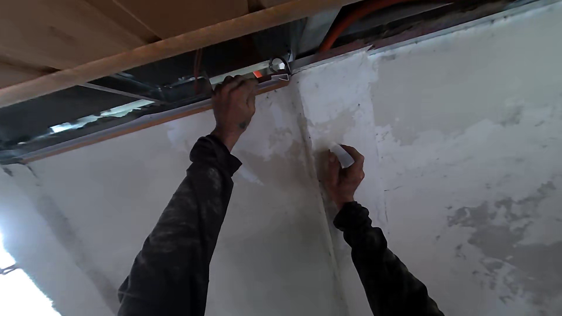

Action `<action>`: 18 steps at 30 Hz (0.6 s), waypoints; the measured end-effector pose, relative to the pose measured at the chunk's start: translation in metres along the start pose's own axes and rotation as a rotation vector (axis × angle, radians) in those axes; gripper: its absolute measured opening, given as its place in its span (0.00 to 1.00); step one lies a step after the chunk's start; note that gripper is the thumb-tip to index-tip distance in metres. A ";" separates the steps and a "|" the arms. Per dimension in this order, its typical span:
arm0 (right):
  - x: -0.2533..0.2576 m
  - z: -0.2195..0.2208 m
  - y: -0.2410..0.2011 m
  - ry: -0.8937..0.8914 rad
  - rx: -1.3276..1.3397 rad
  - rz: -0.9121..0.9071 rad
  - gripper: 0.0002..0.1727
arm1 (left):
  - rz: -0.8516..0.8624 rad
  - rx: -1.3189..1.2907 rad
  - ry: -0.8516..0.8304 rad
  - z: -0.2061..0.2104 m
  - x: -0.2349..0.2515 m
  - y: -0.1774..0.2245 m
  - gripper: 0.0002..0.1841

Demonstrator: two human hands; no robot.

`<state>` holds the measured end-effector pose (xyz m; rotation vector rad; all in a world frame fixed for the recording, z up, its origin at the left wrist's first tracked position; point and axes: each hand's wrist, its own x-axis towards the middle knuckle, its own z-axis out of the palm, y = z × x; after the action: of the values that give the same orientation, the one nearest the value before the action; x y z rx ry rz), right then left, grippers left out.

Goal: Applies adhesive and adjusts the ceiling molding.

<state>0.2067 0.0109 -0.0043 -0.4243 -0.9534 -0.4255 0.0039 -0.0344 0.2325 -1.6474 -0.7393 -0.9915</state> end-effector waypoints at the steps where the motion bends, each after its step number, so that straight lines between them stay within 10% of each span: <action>1: 0.000 0.000 -0.001 -0.005 0.000 0.005 0.22 | -0.007 0.002 0.000 0.000 0.000 0.001 0.16; 18: 0.000 0.000 0.001 -0.001 0.024 0.009 0.22 | 0.076 0.046 0.021 0.002 0.003 0.006 0.16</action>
<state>0.2069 0.0113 -0.0048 -0.4076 -0.9565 -0.4052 0.0110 -0.0346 0.2325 -1.6105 -0.6762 -0.9305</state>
